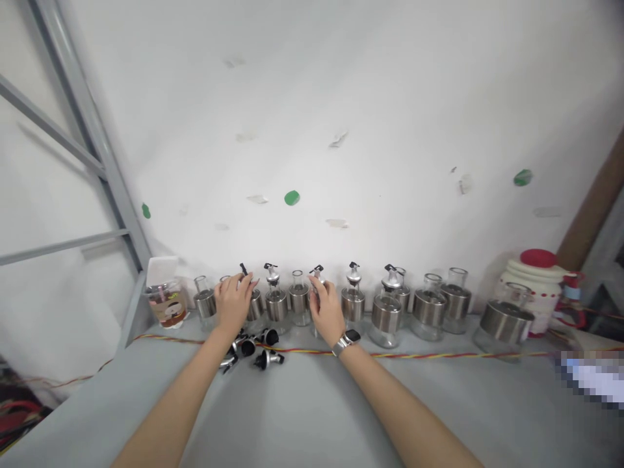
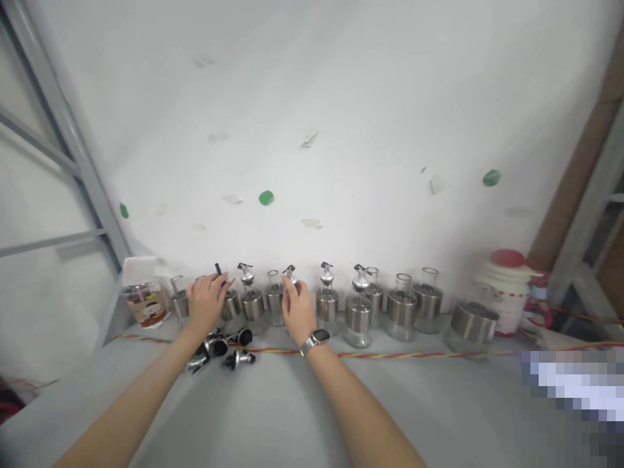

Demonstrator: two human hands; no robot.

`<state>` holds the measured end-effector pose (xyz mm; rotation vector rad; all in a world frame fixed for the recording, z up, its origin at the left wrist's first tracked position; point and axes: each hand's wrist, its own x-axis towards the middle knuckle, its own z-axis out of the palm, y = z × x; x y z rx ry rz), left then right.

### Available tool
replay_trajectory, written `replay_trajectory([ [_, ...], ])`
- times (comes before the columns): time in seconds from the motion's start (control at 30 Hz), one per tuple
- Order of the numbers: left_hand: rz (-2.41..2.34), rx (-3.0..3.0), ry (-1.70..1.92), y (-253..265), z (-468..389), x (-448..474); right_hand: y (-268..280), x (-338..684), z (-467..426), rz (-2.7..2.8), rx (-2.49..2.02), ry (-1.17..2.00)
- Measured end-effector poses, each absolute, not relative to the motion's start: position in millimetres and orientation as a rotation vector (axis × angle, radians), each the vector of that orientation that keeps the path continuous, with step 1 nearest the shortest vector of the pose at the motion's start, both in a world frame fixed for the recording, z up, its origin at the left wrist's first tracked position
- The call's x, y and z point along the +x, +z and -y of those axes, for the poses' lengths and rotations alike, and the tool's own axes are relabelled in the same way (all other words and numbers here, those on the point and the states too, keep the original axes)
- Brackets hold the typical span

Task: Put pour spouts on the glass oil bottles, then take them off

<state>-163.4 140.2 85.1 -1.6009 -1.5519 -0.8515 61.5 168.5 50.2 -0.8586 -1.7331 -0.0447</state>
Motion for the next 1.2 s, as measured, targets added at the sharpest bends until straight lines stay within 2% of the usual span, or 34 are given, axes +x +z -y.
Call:
replay_trajectory([
  [0.33, 1.656, -1.557, -0.903, 82.4, -139.7, -152.6, 49.7, 61.8, -169.0, 1.740, -0.863, -0.042],
  [0.57, 1.634, -1.803, -0.879, 102.5, -125.4, -151.1, 50.1, 61.7, -169.1, 1.732, -0.840, -0.049],
  [0.87, 1.737, -1.761, -1.099, 109.5, -80.5, -163.1, 49.8, 61.4, -169.6, 1.736, -0.846, -0.062],
  [1.1, 1.840, -2.116, -0.721, 70.9, -36.6, -162.9, 49.6, 61.9, -170.3, 1.751, -0.849, -0.053],
  [1.2, 1.807, -2.203, -0.443, 61.1, -27.0, -159.4, 49.6, 62.0, -170.5, 1.752, -0.848, -0.053],
])
